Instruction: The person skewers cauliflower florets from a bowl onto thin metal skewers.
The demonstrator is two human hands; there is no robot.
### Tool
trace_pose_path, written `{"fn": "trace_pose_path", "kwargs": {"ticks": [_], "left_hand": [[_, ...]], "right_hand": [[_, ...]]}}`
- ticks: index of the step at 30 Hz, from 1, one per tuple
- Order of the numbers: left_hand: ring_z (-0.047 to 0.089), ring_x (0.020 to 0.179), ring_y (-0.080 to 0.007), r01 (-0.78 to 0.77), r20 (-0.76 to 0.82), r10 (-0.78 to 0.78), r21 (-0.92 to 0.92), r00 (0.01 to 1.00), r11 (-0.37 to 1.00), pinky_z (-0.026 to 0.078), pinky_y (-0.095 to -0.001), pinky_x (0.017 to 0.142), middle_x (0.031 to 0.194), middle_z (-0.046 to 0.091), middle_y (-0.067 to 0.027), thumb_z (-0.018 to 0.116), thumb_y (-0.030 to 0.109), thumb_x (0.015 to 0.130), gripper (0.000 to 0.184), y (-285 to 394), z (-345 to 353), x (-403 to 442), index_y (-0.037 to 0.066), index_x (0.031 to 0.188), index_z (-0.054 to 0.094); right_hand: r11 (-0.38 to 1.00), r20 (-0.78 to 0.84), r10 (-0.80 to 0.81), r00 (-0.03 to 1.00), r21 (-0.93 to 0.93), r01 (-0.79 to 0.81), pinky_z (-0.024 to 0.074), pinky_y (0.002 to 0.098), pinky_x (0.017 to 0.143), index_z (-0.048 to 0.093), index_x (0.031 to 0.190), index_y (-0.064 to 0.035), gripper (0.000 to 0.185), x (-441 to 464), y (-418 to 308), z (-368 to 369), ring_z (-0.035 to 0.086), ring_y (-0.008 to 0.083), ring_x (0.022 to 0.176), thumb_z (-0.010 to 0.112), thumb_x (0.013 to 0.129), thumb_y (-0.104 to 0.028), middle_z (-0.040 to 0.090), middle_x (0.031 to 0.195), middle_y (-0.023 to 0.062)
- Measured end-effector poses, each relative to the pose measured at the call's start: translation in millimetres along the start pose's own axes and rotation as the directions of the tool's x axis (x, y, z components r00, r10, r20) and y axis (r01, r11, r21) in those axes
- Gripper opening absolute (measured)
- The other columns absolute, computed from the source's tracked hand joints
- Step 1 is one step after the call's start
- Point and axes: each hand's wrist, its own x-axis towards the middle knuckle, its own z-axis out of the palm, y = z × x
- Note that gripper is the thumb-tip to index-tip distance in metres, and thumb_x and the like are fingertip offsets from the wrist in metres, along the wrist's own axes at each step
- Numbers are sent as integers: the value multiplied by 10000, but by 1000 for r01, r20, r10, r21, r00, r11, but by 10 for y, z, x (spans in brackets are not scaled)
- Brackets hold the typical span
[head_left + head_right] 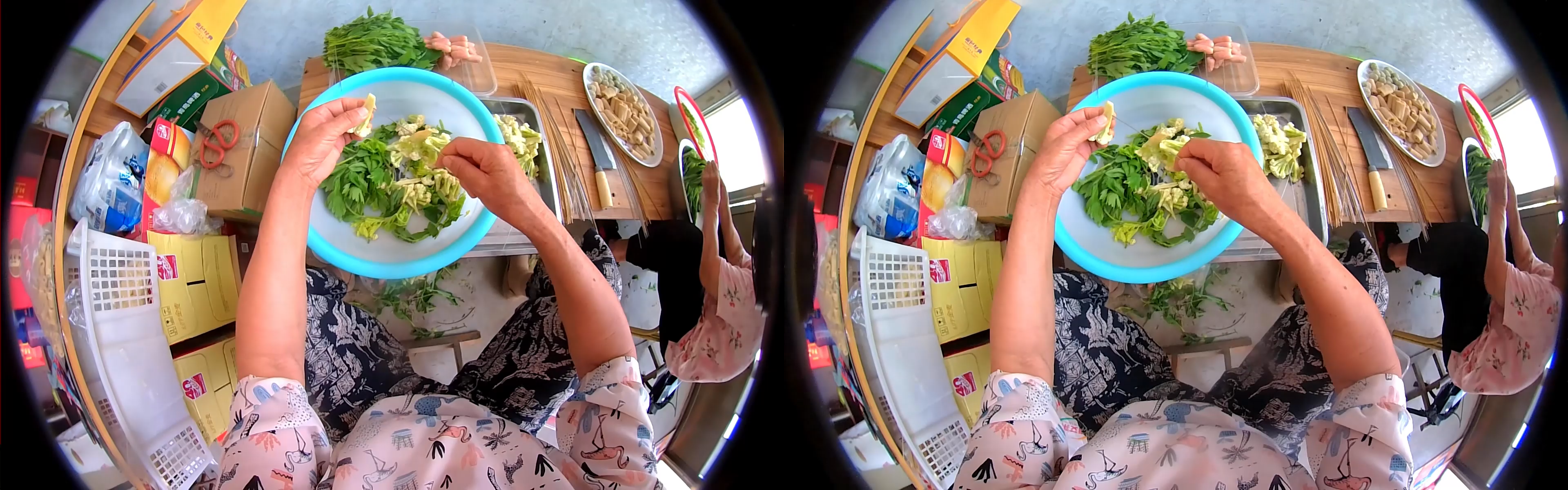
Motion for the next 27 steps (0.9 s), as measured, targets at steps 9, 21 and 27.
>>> {"fn": "trace_pose_path", "kwargs": {"ticks": [9,21,27], "left_hand": [[586,883,-103,11,18,-13,74,1000,997,460,-259,793,987,644,-35,651,147,873,246,-7,-9,1,11,1074,608],[586,868,-109,71,17,-72,58,997,996,464,-272,774,966,643,-29,660,137,864,231,19,5,-19,10,1053,621],[585,869,-117,104,37,-105,34,994,994,461,-277,782,961,641,-33,661,138,860,247,65,14,-49,11,1066,614]], "right_hand": [[997,-24,-49,999,-56,47,465,359,599,618,872,-5,145,2,26,19,582,257,613,571,877,-142,612,685,140],[999,-16,-38,999,-35,37,463,366,598,613,874,-1,141,-9,39,33,575,268,611,571,876,-135,610,695,150],[999,-14,-47,999,-18,47,463,359,593,613,880,-3,138,-7,55,44,568,249,603,566,882,-132,606,691,141]]}}
